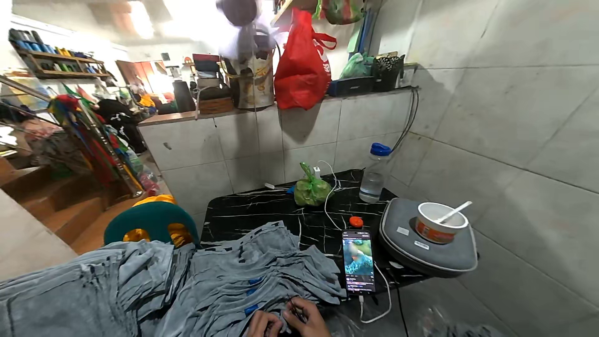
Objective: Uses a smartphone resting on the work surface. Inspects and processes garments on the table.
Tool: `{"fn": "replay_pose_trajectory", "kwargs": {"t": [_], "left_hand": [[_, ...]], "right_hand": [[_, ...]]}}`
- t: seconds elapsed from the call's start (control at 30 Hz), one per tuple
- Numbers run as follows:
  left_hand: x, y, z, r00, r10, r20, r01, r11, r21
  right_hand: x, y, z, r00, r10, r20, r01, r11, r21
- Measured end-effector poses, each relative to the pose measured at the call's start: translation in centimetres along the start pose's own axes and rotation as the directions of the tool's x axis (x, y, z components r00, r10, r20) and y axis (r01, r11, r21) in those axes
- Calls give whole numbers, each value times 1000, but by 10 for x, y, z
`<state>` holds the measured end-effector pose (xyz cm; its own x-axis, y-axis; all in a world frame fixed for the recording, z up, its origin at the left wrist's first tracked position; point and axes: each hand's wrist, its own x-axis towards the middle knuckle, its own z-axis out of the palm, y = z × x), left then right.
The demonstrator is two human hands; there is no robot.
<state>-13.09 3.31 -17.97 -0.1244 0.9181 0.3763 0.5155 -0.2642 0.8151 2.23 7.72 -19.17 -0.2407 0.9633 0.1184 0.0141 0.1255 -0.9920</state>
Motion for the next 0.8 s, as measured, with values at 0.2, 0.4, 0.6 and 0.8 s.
{"fn": "replay_pose_trajectory", "kwargs": {"t": [0.2,0.4,0.6,0.8], "left_hand": [[6,-11,-7,985,161,52,-149,972,-182],[6,-5,-11,993,106,53,-91,970,-226],[2,-2,-11,990,127,68,-108,968,-224],[2,-2,-12,994,89,63,-71,967,-244]], "right_hand": [[-21,-32,2,996,-29,-81,-10,898,-441],[-38,-51,-10,999,-50,10,43,715,-698],[-40,-51,0,1000,-26,6,21,658,-753],[-38,-45,10,996,-94,3,58,589,-806]]}}
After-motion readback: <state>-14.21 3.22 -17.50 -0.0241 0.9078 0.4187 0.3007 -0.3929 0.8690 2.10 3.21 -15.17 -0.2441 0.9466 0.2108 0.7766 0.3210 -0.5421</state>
